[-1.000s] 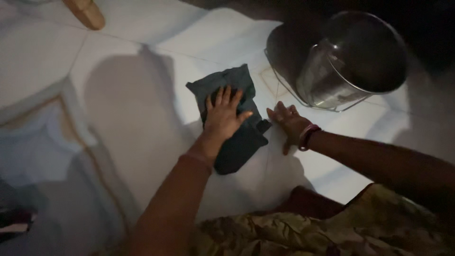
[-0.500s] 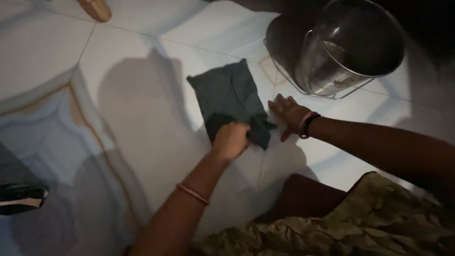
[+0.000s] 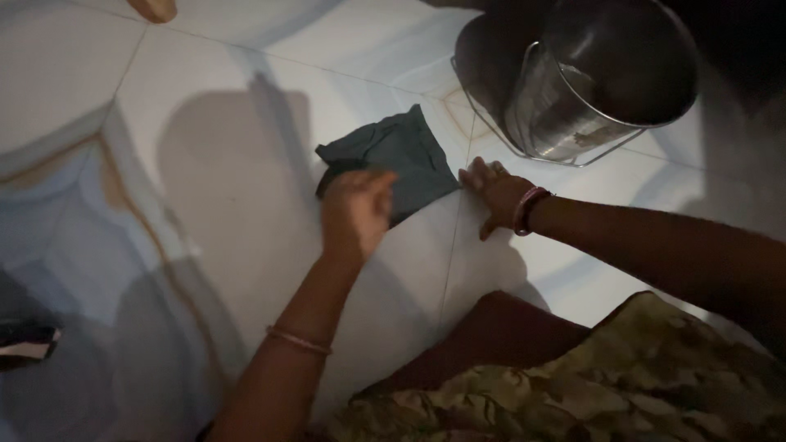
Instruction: The person wipes a tiled floor with a dark cloth, then dips the cloth into a metal bucket of water to rinse and wring it out. They resume wiping the floor with the damp cloth.
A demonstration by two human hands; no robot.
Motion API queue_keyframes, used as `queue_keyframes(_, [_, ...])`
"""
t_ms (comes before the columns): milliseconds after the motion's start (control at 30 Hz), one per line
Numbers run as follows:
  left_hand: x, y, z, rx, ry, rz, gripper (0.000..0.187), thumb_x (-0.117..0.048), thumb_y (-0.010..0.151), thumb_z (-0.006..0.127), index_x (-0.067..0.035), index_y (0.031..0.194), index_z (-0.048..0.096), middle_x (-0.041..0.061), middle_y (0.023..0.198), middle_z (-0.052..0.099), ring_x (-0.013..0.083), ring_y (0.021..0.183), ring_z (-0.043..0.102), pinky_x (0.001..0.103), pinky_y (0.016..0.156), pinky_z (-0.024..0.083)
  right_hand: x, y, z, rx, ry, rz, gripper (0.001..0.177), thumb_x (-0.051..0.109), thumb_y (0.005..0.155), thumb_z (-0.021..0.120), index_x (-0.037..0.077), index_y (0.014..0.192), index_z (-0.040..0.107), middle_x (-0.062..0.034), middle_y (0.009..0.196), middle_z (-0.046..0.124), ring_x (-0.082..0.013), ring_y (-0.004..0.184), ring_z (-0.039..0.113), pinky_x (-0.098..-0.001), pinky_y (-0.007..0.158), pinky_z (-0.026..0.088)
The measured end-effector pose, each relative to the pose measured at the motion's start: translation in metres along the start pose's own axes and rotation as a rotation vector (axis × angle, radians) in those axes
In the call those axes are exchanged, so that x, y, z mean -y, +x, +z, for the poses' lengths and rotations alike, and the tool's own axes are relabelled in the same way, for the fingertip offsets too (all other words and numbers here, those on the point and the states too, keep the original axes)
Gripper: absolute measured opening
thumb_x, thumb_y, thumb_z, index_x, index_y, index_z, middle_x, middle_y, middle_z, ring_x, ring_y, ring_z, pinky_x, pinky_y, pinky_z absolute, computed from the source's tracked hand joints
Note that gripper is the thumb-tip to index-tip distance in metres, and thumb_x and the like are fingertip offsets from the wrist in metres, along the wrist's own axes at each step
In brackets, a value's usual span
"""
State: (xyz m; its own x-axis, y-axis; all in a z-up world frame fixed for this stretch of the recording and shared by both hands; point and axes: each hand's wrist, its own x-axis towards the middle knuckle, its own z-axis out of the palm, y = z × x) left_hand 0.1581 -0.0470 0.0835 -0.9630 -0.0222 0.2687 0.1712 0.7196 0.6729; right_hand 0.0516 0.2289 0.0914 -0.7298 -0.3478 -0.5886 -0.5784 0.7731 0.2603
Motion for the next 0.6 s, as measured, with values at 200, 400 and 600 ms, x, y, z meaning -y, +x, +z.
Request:
queue_keyframes(200, [0.001,0.057,0.031,0.106,0.163,0.395,0.048,-0.035,0.089,0.068,-0.025,0.136,0.067,0.009,0.156,0.050,0.0310,0.154,0.027,0.057,0.126,0.005,-0.006,0.000,0.008,-0.050,0.015,-0.012,0.138,0.058,0.061,0.094,0.021,0.162,0.008,-0.0193,0.169,0.008,-0.0431,0.153,0.020,-0.0480,0.122,0.032])
queue_keyframes(400, [0.034,0.082,0.108,0.207,0.317,0.350,0.066,-0.059,0.092,0.056,-0.026,0.148,0.047,0.011,0.169,0.027,0.0357,0.151,0.015,0.065,0.117,0.003,-0.003,0.003,-0.003,-0.046,0.086,0.015,0.143,0.049,0.053,0.100,0.018,0.161,0.012,-0.0190,0.169,0.007,-0.0444,0.153,0.019,-0.0446,0.120,0.036])
queue_keyframes(600, [0.026,0.091,0.132,0.107,0.195,0.429,0.062,-0.060,0.104,0.048,-0.025,0.156,0.051,0.011,0.168,0.034,0.0353,0.159,0.022,0.061,0.128,0.011,0.005,0.007,-0.018,-0.021,0.046,0.055,0.141,0.043,0.047,0.103,0.014,0.158,0.023,-0.0211,0.170,0.007,-0.0448,0.153,0.022,-0.0426,0.121,0.038])
